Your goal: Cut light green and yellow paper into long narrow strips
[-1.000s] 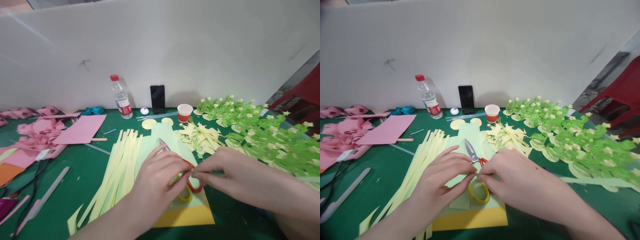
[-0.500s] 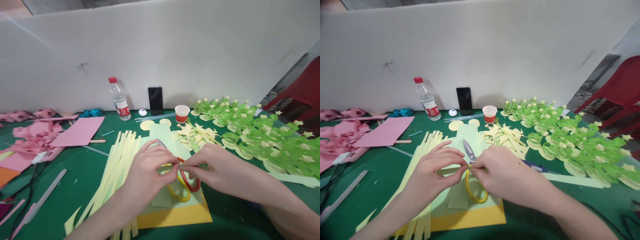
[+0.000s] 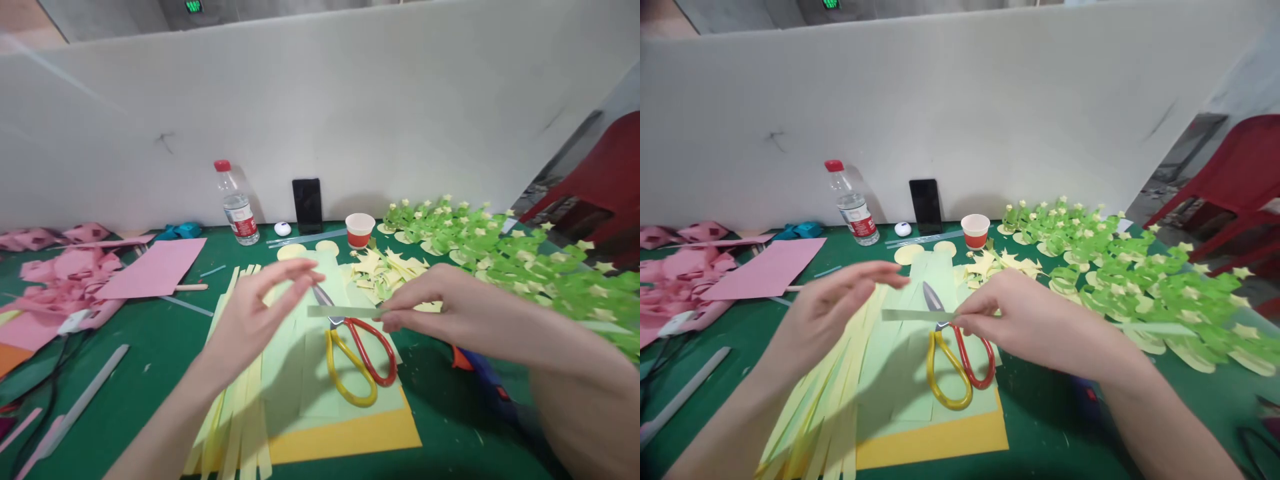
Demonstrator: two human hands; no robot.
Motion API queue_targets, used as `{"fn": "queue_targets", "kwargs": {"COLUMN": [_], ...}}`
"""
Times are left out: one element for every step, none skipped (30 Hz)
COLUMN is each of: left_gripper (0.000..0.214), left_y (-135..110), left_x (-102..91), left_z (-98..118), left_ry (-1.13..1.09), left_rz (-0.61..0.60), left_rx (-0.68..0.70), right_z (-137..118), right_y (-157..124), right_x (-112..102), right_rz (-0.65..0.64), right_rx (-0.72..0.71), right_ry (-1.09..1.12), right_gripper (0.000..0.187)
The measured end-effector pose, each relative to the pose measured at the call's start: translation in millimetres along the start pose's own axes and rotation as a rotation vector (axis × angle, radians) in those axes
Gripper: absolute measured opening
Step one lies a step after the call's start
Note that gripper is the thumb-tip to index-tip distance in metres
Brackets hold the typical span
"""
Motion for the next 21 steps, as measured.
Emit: {"fn": "queue_targets", "kwargs": {"left_gripper": [0.026,0.025,0.02,0.014,0.011,0.012,0.014,0.014,0.014,0.013,0.013,0.012,0.012,0.012,0.012,0.011,0.011,0.011,0.011,0.011,0.011], "left_y": [-3.0,-6.2,-9.4,-12.1,-14.3,-16.0,-17.1,-17.9,-18.4,-18.7,-19.0,-19.2,-19.4,-19.6,-19.8,-19.8,-19.8,-19.8,-19.8,-19.8,-19.8], "left_x": [5.1,9.9,14.1,17.3,19.4,20.7,21.3,21.2,20.7,20.0,19.3,18.7,18.3,18.1,18.1,18.2,18.4,18.5,18.6,18.5,18.2], "left_z": [5.8,11.4,16.5,20.8,24.3,27.1,29.0,29.9,30.1,30.0,29.9,29.7,29.4,29.4,29.4,29.7,30.2,30.8,31.7,32.5,33.4], "left_ry": [-0.059,-0.077,-0.065,-0.03,0.01,0.041,0.056,0.062,0.062,0.059,0.055,0.052,0.049,0.045,0.042,0.041,0.041,0.041,0.041,0.042,0.043], "left_rz": [-0.048,-0.08,-0.101,-0.102,-0.091,-0.078,-0.067,-0.06,-0.053,-0.049,-0.047,-0.045,-0.045,-0.039,-0.035,-0.03,-0.026,-0.024,-0.023,-0.026,-0.032], "left_rx": [0.027,0.056,0.087,0.123,0.16,0.197,0.226,0.237,0.237,0.232,0.227,0.221,0.216,0.215,0.215,0.218,0.224,0.231,0.243,0.25,0.256], "right_z": [-1.7,-3.4,-5.3,-7.4,-9.5,-11.7,-14.0,-16.3,-18.7,-21.0,-23.1,-24.8,-26.0,-26.8,-27.2,-27.2,-27.0,-26.6,-25.9,-25.1,-24.1], "right_y": [2.7,5.4,7.9,9.9,11.3,12.1,12.2,11.9,11.3,10.7,10.0,9.4,8.9,8.5,8.2,8.0,7.9,7.8,7.9,8.1,8.4], "right_x": [2.5,4.8,6.7,7.8,8.2,8.0,7.7,7.6,8.0,8.9,10.2,11.7,13.2,14.6,15.8,16.9,17.6,18.1,18.3,18.2,17.9], "right_rz": [-0.004,-0.006,0.0,0.016,0.045,0.085,0.124,0.157,0.178,0.187,0.192,0.196,0.203,0.213,0.221,0.227,0.232,0.236,0.238,0.234,0.224], "right_rx": [-0.013,-0.02,-0.024,-0.028,-0.029,-0.033,-0.04,-0.049,-0.065,-0.083,-0.099,-0.114,-0.124,-0.131,-0.133,-0.13,-0.126,-0.115,-0.1,-0.079,-0.057], "right_ry": [0.017,0.04,0.067,0.1,0.138,0.181,0.222,0.253,0.271,0.277,0.275,0.272,0.271,0.279,0.291,0.302,0.31,0.312,0.308,0.299,0.289], "right_gripper": [0.031,0.028,0.026,0.024,0.021,0.018,0.015,0.013,0.011,0.01,0.01,0.011,0.012,0.012,0.012,0.011,0.011,0.011,0.011,0.011,0.011]}}
Point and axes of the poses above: each hand's wrist, its own y-axis towards the middle knuckle, its own x-axis out of the palm, z = x × y, the point moved 3 cm from there along y, towards the middle knuckle, and after that the axes turned 11 degrees about x, right-handed, at the moved point
